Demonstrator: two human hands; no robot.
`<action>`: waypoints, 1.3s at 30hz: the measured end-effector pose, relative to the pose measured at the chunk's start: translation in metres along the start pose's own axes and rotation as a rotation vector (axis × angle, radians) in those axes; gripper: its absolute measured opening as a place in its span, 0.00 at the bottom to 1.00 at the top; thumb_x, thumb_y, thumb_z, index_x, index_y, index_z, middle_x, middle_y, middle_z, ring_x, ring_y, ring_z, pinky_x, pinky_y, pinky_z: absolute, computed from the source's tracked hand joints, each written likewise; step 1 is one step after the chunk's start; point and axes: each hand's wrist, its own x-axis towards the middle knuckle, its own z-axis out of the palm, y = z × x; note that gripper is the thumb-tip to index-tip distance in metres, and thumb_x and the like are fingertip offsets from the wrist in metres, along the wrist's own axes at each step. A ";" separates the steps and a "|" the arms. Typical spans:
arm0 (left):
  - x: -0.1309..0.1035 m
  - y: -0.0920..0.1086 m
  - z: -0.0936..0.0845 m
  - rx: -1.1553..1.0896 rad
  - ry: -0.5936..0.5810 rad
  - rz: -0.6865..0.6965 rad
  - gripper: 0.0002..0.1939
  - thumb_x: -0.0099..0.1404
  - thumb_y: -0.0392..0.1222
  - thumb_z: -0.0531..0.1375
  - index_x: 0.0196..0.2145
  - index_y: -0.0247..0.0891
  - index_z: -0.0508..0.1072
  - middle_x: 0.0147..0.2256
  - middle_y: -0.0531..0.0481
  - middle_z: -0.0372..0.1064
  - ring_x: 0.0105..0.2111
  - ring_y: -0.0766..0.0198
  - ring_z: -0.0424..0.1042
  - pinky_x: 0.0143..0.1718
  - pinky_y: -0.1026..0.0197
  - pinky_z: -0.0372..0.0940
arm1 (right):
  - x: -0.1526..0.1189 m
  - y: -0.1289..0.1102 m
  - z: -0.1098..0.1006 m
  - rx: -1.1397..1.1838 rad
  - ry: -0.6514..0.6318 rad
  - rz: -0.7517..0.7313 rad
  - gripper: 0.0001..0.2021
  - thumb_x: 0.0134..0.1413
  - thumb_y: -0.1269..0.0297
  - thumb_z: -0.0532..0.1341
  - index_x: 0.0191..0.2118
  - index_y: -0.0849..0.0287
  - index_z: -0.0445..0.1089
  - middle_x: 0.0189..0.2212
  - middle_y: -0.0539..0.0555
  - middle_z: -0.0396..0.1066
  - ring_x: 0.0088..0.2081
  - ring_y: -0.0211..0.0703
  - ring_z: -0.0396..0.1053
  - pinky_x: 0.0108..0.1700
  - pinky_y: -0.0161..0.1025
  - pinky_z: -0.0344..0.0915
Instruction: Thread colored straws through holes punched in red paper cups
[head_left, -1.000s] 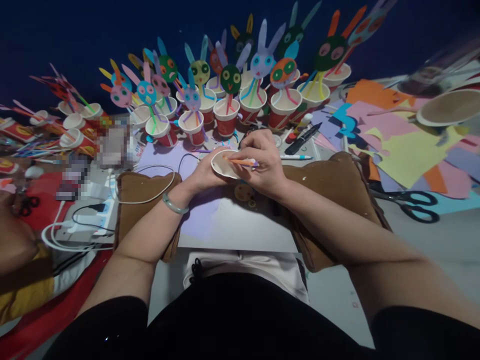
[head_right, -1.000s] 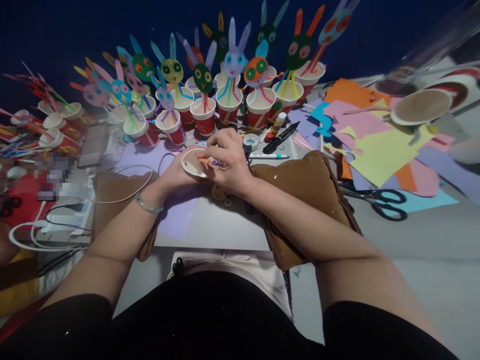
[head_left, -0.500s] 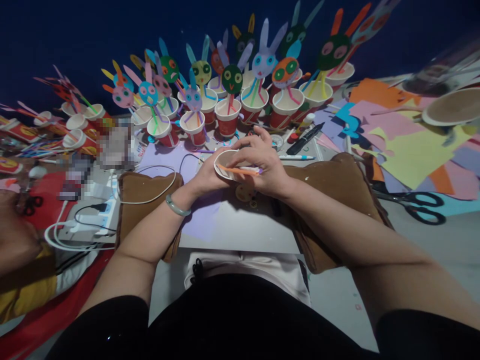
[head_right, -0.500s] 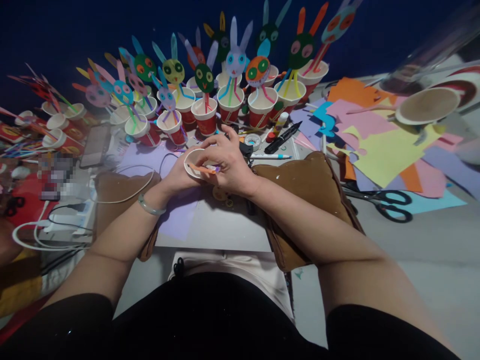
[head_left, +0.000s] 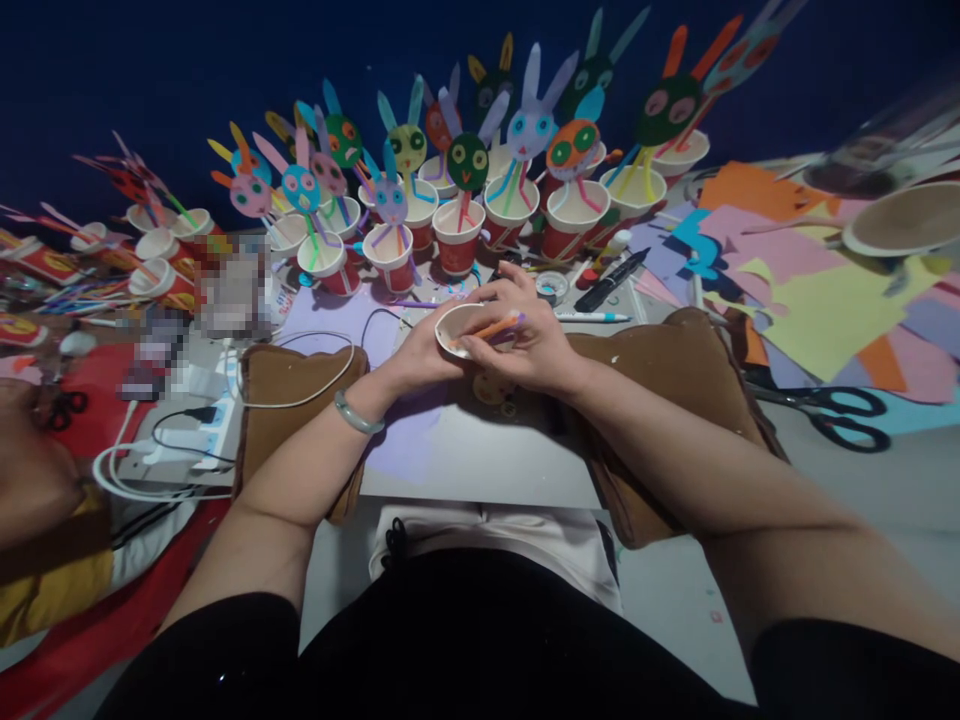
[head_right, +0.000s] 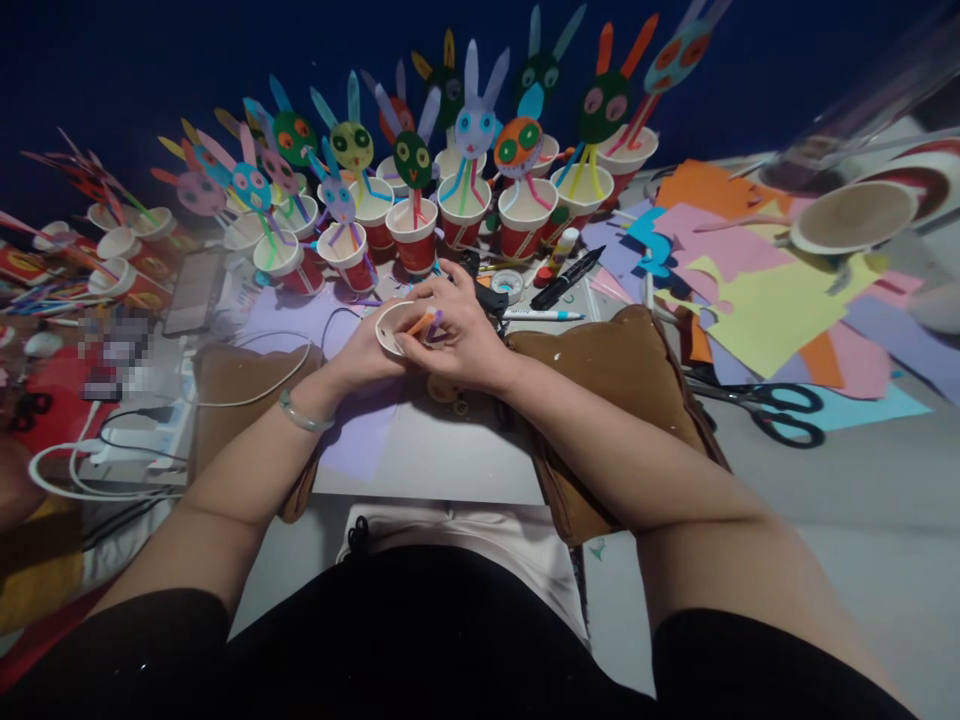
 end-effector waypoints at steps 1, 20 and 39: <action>0.001 0.001 0.000 0.005 -0.010 0.000 0.30 0.53 0.52 0.74 0.50 0.37 0.74 0.51 0.40 0.76 0.51 0.49 0.76 0.58 0.47 0.70 | 0.000 0.000 0.000 -0.003 0.011 0.010 0.12 0.60 0.49 0.64 0.35 0.51 0.76 0.36 0.55 0.77 0.47 0.55 0.75 0.72 0.69 0.49; 0.003 -0.008 -0.008 -0.010 -0.047 0.081 0.33 0.53 0.48 0.75 0.54 0.37 0.74 0.55 0.38 0.75 0.55 0.47 0.75 0.60 0.45 0.69 | -0.002 0.000 -0.003 0.042 0.033 -0.017 0.11 0.62 0.52 0.64 0.37 0.52 0.78 0.37 0.54 0.79 0.47 0.52 0.77 0.72 0.66 0.54; 0.001 0.016 -0.047 0.041 -0.013 -0.130 0.21 0.63 0.55 0.69 0.42 0.33 0.79 0.39 0.42 0.80 0.39 0.62 0.78 0.41 0.62 0.72 | 0.003 0.011 -0.002 0.074 -0.011 0.138 0.08 0.60 0.58 0.65 0.38 0.52 0.81 0.37 0.55 0.83 0.43 0.51 0.77 0.55 0.52 0.70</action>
